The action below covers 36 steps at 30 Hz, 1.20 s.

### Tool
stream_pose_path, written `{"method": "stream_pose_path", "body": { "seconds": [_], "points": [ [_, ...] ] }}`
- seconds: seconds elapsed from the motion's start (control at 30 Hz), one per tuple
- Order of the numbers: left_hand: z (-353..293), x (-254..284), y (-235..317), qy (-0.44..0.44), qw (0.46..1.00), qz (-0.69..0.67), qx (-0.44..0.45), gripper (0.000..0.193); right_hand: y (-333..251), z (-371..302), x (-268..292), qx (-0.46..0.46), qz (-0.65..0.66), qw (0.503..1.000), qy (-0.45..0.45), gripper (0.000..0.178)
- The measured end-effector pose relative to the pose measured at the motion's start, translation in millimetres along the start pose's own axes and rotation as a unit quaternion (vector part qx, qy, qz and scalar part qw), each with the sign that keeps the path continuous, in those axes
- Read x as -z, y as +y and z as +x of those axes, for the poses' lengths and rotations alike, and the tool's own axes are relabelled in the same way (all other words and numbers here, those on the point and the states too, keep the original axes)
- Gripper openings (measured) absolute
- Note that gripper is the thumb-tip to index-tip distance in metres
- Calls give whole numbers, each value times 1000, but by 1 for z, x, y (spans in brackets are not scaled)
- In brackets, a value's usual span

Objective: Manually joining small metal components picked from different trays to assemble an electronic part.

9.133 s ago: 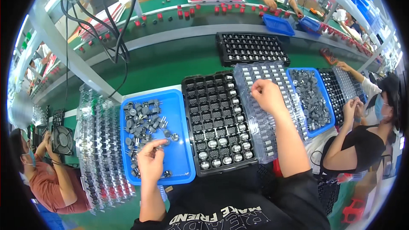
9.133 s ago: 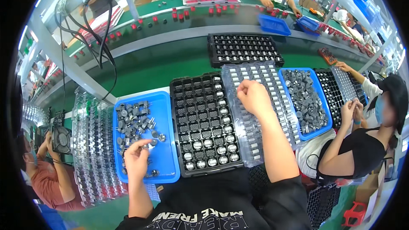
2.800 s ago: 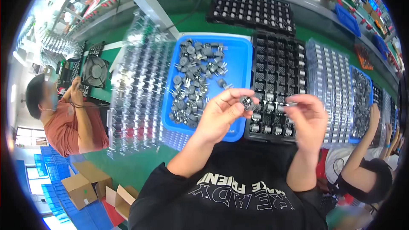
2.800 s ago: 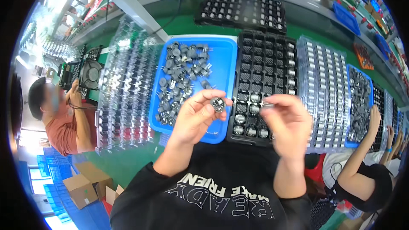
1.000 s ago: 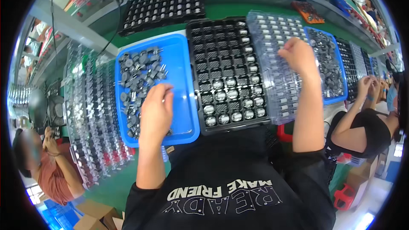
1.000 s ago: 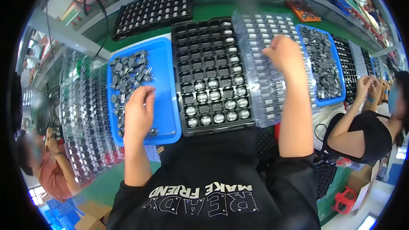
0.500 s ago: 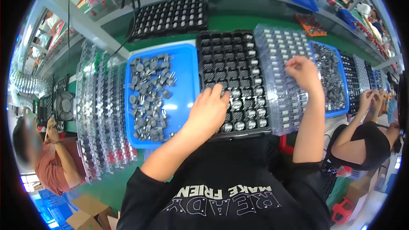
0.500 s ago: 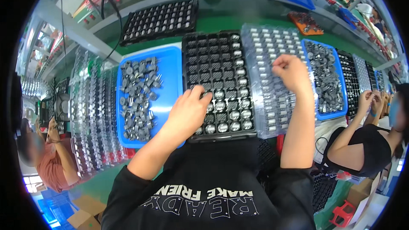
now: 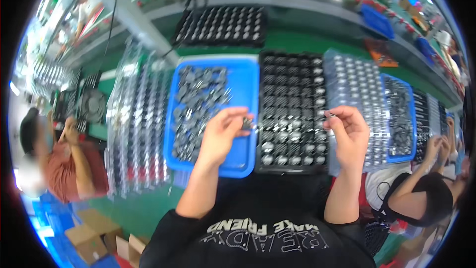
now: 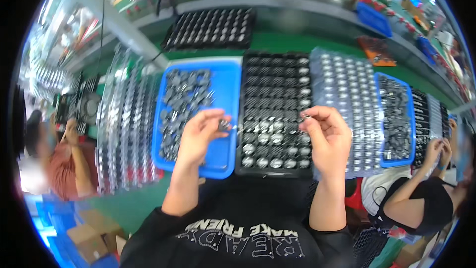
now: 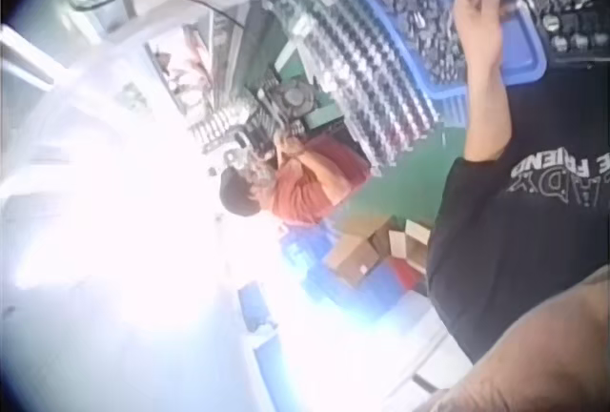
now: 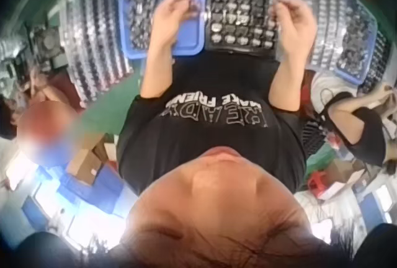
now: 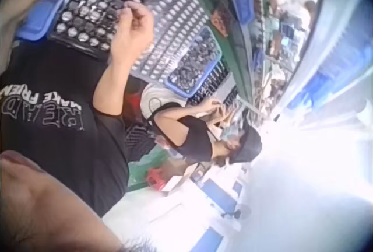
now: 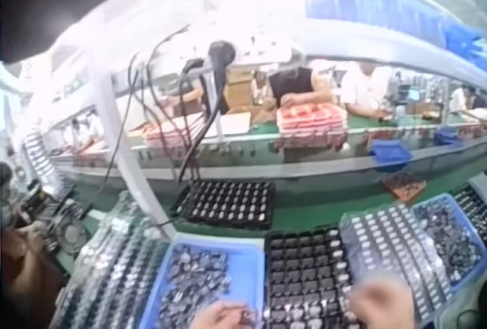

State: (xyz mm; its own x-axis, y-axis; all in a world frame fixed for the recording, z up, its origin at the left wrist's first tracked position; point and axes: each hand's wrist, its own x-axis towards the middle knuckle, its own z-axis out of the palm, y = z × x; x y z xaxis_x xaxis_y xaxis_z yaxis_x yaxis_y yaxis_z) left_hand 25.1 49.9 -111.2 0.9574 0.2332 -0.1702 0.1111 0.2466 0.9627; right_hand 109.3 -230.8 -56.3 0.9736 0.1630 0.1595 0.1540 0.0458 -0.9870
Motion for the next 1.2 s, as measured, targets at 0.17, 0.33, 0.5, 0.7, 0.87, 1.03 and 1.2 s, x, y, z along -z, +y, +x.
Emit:
{"method": "stream_pose_path", "body": {
  "seconds": [0.17, 0.33, 0.5, 0.7, 0.87, 1.03, 1.2],
  "points": [
    [-5, 2, 2, -96, 966, -208, 121, 31, 22, -37, -73, -85, 114, 983, -116, 24],
    [-27, -5, 17, -101, 968, -201, 111, 37, 28, -47, -98, -49, 62, 988, -136, 28],
    [-36, -6, 19, -133, 975, -173, 30, 53, 15, -47, -100, 177, -128, 971, -102, 27],
    [-41, -6, 19, -143, 979, -145, 4, 52, 8, -53, -105, 214, -168, 959, -81, 32],
    [-42, -10, 25, -137, 982, -130, -3, 47, 7, -55, -103, 256, -203, 943, -62, 35],
    [-44, -8, 23, -136, 985, -107, -1, 42, 7, -56, -98, 263, -245, 929, -85, 35],
    [-49, -11, 19, -114, 990, -79, 4, 46, 15, -63, -93, 67, -89, 989, -93, 19]
  ]
}}
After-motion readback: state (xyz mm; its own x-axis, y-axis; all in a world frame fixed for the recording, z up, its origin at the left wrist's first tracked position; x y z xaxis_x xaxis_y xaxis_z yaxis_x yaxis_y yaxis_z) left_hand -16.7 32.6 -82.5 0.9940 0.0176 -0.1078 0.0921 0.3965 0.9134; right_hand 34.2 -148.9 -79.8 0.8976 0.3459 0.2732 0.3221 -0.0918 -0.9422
